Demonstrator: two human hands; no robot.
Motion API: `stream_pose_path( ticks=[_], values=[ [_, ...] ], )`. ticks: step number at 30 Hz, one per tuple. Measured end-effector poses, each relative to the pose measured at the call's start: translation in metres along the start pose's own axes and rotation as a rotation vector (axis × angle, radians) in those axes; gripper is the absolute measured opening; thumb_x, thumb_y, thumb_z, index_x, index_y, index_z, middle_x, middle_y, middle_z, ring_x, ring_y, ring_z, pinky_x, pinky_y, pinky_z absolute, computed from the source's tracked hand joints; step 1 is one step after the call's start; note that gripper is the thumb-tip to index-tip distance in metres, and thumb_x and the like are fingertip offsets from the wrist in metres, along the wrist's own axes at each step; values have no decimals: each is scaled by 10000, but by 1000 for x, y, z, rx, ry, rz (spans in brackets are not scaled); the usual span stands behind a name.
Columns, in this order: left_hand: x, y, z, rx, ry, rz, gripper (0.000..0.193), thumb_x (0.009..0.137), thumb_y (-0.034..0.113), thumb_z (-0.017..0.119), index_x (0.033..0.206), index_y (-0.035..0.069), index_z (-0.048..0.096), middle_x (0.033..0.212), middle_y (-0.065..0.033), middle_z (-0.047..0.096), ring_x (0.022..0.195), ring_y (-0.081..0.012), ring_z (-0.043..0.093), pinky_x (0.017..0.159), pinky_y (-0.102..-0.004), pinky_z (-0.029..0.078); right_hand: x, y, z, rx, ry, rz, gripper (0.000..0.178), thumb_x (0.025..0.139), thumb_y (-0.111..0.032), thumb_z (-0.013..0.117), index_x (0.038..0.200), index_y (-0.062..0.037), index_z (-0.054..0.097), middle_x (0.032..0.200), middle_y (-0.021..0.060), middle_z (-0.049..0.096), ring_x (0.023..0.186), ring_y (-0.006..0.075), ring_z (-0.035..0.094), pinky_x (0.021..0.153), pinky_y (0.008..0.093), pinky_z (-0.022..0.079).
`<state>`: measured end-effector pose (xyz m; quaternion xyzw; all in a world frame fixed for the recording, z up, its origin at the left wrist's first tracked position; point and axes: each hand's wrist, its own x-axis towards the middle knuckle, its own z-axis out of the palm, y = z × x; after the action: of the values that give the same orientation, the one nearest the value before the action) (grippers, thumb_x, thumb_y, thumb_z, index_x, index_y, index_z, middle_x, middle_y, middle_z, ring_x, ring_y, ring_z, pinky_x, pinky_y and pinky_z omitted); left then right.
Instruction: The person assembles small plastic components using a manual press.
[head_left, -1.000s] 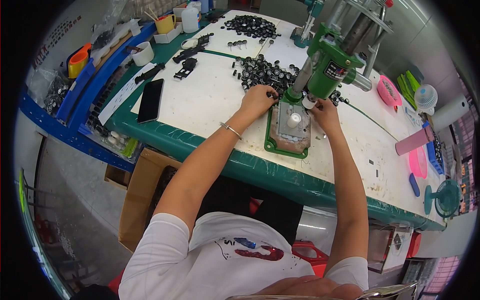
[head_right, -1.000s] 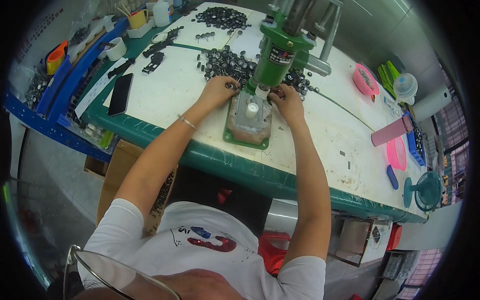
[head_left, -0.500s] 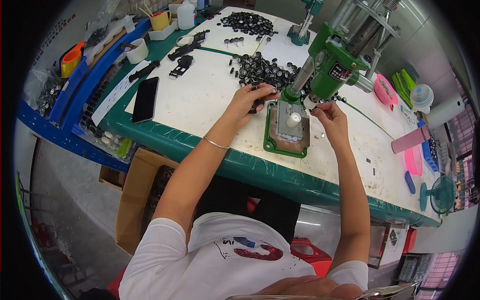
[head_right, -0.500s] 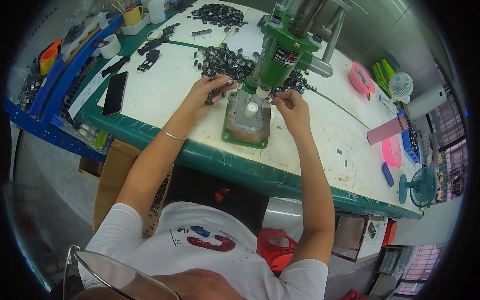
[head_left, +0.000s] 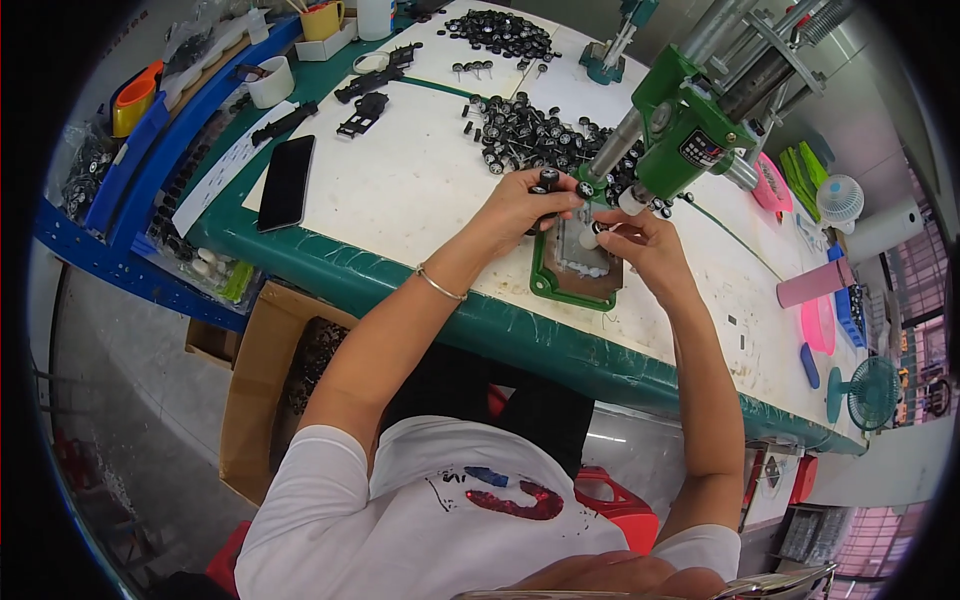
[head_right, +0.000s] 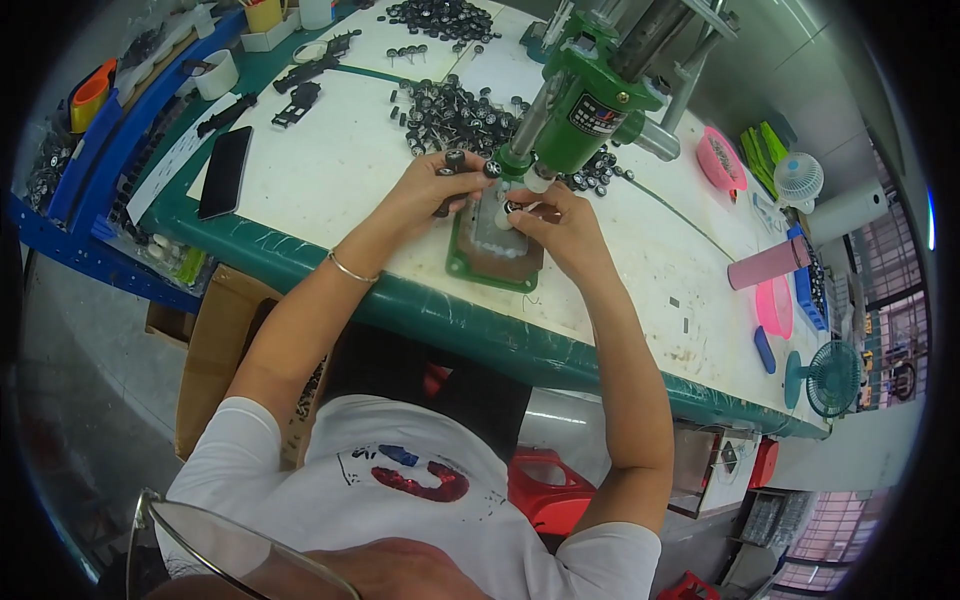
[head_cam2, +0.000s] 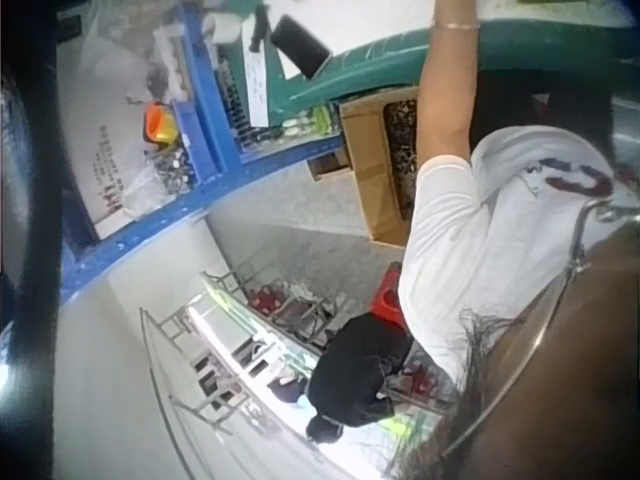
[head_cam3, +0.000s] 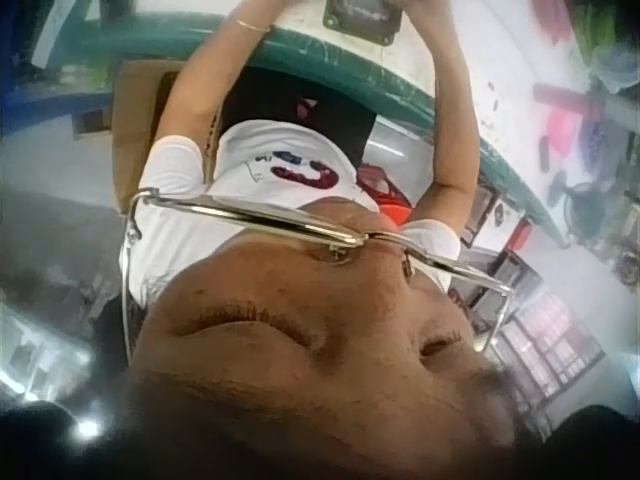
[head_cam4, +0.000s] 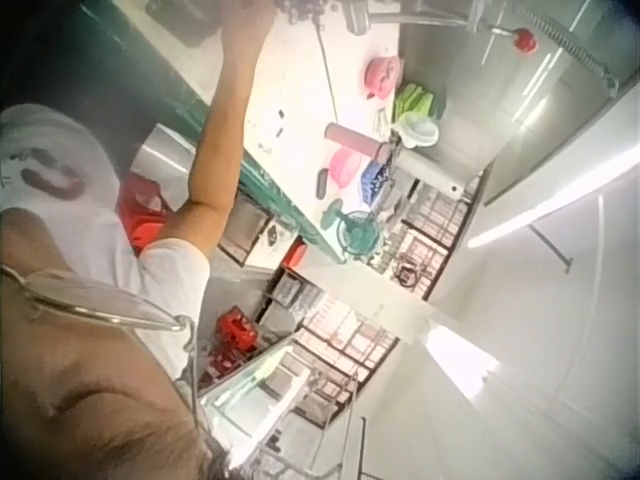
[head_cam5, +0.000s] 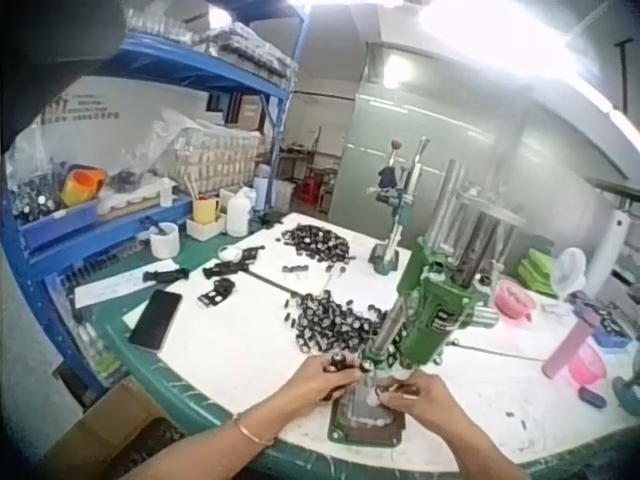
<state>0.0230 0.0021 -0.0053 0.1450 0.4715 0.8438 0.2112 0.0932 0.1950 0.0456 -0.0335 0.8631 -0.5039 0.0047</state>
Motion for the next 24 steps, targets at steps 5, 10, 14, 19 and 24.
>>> stream_pose_path(
  ticks=[5, 10, 14, 19, 24],
  values=[
    [-10, 9, 20, 163, -57, 64, 163, 794, 99, 679, 934, 30, 632, 689, -20, 592, 525, -40, 467, 469, -161, 341, -7, -8, 0, 67, -6, 159, 460, 780, -75, 663, 1212, -22, 512, 1035, 75, 571, 885, 134, 555, 787, 269, 445],
    [-4, 7, 35, 306, -100, 106, 171, 778, 96, 699, 929, 38, 641, 676, 7, 599, 519, -22, 468, 465, -163, 345, -2, 0, -30, 173, 256, -105, 449, 815, -94, 620, 1227, 16, 480, 1144, 89, 548, 974, 131, 526, 872, 297, 437],
    [0, -3, 38, 251, -90, 137, 158, 765, 69, 705, 902, 23, 641, 670, 9, 599, 516, -19, 471, 470, -168, 353, 11, -14, -82, 356, 361, -114, 396, 828, -75, 558, 1213, 4, 505, 1091, 80, 575, 956, 148, 553, 864, 301, 445],
    [3, -8, 40, 264, -62, 193, 169, 731, 106, 741, 859, 27, 664, 685, -4, 614, 573, -33, 526, 522, -184, 403, 13, -47, -107, 330, 193, -216, 450, 759, 70, 523, 1201, -15, 503, 1029, 88, 604, 939, 173, 582, 853, 315, 462],
    [4, -9, 37, 315, -32, 228, 145, 716, 98, 748, 821, 31, 672, 684, 8, 614, 619, -36, 519, 578, -203, 418, 22, -58, -148, -444, 9, -10, 407, 776, 31, 550, 1179, -27, 543, 968, 58, 630, 955, 149, 567, 870, 283, 415]
  ],
)
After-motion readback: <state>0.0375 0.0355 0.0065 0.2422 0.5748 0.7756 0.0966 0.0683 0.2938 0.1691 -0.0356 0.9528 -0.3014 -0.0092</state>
